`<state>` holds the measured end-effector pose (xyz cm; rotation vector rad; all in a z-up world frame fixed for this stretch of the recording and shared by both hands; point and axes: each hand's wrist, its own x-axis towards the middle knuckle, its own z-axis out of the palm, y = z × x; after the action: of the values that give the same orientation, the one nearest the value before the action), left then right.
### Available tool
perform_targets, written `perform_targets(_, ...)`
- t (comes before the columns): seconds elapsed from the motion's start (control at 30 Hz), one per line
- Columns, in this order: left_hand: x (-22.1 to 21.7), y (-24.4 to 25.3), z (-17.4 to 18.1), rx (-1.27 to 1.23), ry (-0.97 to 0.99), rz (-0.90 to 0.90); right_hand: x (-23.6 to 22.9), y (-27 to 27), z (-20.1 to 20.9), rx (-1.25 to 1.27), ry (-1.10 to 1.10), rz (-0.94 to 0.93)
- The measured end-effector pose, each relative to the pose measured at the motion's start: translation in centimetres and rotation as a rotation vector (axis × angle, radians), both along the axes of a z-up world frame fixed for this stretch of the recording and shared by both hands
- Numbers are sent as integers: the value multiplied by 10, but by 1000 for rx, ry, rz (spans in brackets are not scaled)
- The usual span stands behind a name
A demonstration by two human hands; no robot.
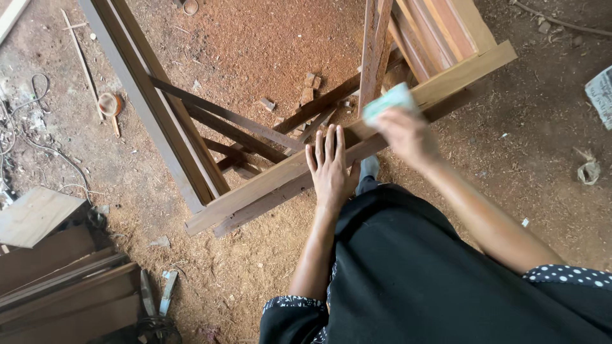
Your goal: The person sands a wooden frame by hand using a piece of sandpaper, rubbing along the edges and flat surfaces of the timber.
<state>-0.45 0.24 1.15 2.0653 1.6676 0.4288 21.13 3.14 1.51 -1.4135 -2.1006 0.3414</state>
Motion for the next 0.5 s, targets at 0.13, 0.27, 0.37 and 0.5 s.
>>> perform_targets(0.13, -9, 7, -2, 90, -19, -133, 43, 0, 1, 14, -87, -325)
perform_targets(0.27, -11, 1, -4, 48, -29, -229, -7, -21, -22, 90, -26, -94)
perform_targets(0.37, -15, 6, -2, 65, -40, -258, 12, -20, -18, 84, -51, -181)
perform_targets(0.5, -15, 3, 0, 73, -59, -275, 26, -16, -13, 58, -13, -341)
